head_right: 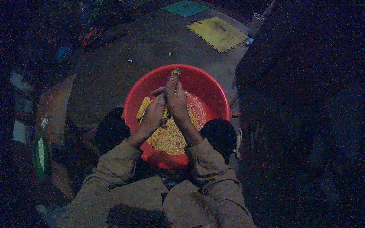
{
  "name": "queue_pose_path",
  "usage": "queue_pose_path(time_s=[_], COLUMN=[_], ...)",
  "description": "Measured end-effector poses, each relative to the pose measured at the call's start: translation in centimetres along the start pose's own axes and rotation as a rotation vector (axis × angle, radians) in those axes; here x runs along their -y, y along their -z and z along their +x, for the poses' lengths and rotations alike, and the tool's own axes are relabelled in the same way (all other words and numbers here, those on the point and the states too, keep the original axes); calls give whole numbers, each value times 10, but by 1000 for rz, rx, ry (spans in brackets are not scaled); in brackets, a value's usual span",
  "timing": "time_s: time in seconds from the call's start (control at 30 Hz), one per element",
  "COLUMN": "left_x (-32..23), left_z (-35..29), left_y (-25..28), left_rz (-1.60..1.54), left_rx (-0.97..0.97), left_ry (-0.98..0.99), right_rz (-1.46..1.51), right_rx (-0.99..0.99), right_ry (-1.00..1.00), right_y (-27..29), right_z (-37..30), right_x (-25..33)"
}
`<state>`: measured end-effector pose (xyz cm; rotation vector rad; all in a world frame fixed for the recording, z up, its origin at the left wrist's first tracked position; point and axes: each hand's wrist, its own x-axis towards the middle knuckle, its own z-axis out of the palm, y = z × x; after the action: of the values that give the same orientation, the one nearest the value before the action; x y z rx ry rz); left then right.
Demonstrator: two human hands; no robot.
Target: The person sits on the floor and removes corn kernels from cobs by hand, dropping the kernels into a red basin. The person handles multiple cobs one at a time, stripping them until the kernels are collected in the basin.
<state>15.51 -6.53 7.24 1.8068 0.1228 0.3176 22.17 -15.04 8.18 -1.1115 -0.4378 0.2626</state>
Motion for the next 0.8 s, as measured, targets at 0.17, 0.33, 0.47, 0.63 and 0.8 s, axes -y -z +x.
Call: queue_pose_path(time_s=[0.17,0.33,0.47,0.63,0.8], left_x=[-7,39,49,-31,-19], left_z=[4,21,33,21,32], left_y=[16,29,24,34,26], left_rz=[86,154,-18,-399,-546], left_rx=[187,160,-39,129,-155], left_ry=[150,-29,-112,308,103], right_rz=[-29,25,63,-26,-378], right_rx=[10,-23,34,254,211], right_ry=[-88,-64,-205,-343,-175], right_y=[7,12,11,6,5], right_z=[-2,-1,-5,-19,-19], right_x=[11,13,13,6,-14])
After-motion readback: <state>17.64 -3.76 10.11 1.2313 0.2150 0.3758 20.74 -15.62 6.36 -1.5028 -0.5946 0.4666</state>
